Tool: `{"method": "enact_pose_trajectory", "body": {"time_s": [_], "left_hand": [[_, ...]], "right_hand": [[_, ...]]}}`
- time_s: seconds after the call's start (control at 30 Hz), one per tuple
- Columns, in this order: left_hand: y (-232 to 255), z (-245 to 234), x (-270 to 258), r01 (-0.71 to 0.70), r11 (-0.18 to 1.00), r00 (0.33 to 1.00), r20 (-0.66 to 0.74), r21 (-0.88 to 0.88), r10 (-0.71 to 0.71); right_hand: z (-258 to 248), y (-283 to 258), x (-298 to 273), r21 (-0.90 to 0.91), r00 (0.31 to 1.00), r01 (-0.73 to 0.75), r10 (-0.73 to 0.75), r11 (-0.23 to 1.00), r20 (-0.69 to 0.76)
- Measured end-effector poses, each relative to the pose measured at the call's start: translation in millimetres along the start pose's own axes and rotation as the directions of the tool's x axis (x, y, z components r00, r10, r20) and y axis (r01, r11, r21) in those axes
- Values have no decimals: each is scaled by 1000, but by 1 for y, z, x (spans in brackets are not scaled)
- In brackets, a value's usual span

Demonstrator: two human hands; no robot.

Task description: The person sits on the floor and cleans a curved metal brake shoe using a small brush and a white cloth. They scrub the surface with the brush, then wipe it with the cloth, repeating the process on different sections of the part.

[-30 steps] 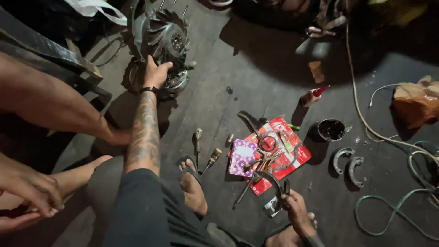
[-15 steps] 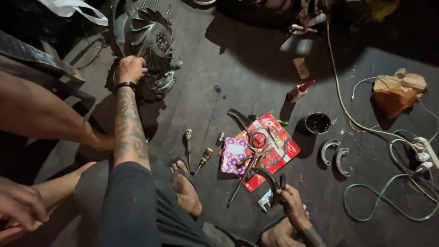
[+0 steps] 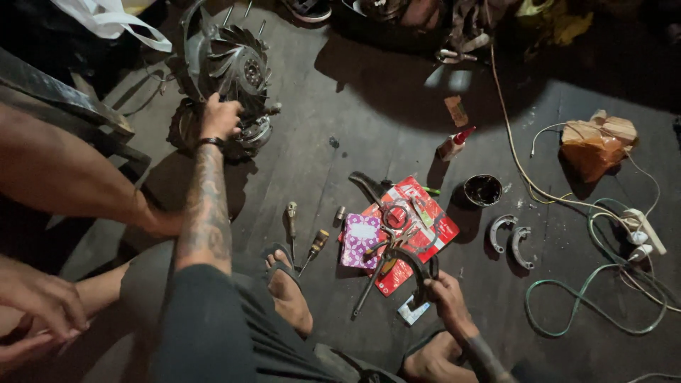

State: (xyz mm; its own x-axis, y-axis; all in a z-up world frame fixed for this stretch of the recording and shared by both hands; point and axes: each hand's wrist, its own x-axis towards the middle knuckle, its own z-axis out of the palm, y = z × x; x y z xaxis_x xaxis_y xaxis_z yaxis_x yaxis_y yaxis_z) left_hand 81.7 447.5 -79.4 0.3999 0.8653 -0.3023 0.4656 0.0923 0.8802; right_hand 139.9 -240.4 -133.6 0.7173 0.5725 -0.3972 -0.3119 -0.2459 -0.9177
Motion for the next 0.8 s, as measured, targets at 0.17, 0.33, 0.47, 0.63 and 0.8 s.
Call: {"method": "enact_pose_trajectory", "body": {"time_s": [0.17,0.33,0.47,0.63,0.8], "left_hand": [[76,49,-142,-346,920,932,180,183,315],[71,88,-346,-410,890,715,676,202,176],[13,137,-425,199,978,521,839,62,-159],[-24,164,-440,479,846,507,860,-234,-49],[-62,183,-438,380,864,538,839,-332,85]], "right_hand": [[25,-65,-15,26,998,25,-24,999,-52],[44,-102,-36,-28,992,113,-114,993,-54],[53,-93,-55,-448,925,315,-377,837,-55],[72,-118,-72,-679,745,575,-635,456,205],[80,-111,-67,-672,712,666,-546,323,442]]}}
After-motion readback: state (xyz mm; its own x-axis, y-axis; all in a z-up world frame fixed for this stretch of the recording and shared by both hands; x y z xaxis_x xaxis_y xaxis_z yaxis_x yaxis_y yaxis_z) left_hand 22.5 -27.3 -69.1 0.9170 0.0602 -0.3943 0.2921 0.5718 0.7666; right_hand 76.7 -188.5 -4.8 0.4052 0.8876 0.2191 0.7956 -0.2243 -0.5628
